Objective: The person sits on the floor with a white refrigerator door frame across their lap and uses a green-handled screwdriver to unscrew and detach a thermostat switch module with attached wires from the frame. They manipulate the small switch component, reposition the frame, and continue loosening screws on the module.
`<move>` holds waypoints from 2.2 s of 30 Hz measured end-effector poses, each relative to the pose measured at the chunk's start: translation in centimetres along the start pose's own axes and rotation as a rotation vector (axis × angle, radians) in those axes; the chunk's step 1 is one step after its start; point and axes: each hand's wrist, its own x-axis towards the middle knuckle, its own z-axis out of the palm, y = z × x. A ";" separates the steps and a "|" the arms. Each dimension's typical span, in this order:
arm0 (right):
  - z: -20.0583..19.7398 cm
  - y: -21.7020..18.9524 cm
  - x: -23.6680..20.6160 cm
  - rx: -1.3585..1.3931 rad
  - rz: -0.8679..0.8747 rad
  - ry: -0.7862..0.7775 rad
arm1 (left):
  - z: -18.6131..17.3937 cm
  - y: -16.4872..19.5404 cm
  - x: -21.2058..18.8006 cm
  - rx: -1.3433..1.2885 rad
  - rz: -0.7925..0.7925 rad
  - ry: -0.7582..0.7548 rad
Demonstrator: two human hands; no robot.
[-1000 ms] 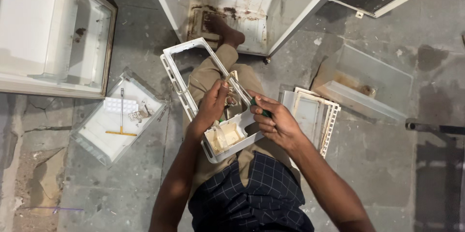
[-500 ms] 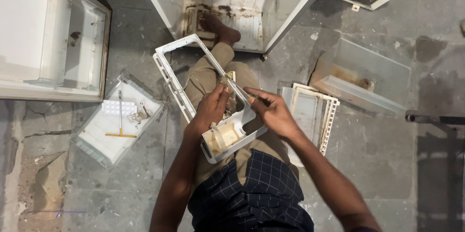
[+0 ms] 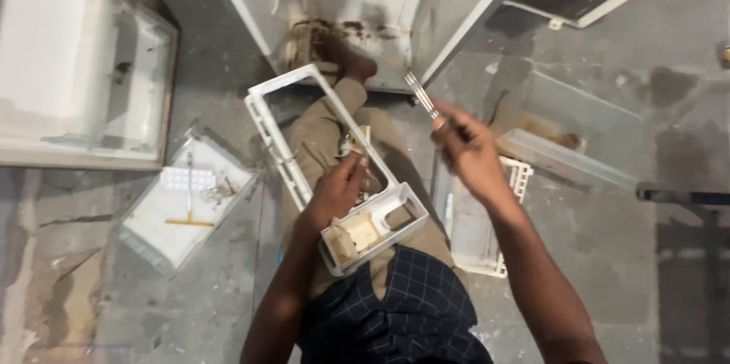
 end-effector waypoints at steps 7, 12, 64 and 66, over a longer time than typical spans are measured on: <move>0.5 0.7 -3.5 0.128 0.216 -0.215 | 1.1 -2.4 0.9 -0.171 0.047 0.091; 0.6 2.4 -4.5 -0.008 0.274 -0.280 | 1.3 -4.4 1.7 -0.467 0.187 0.114; 8.1 5.2 0.2 -0.020 0.044 -0.046 | -0.2 -2.8 1.0 -0.035 0.494 0.255; 8.0 5.7 0.5 -0.001 0.031 -0.040 | -0.1 -2.9 1.0 -0.038 0.509 0.264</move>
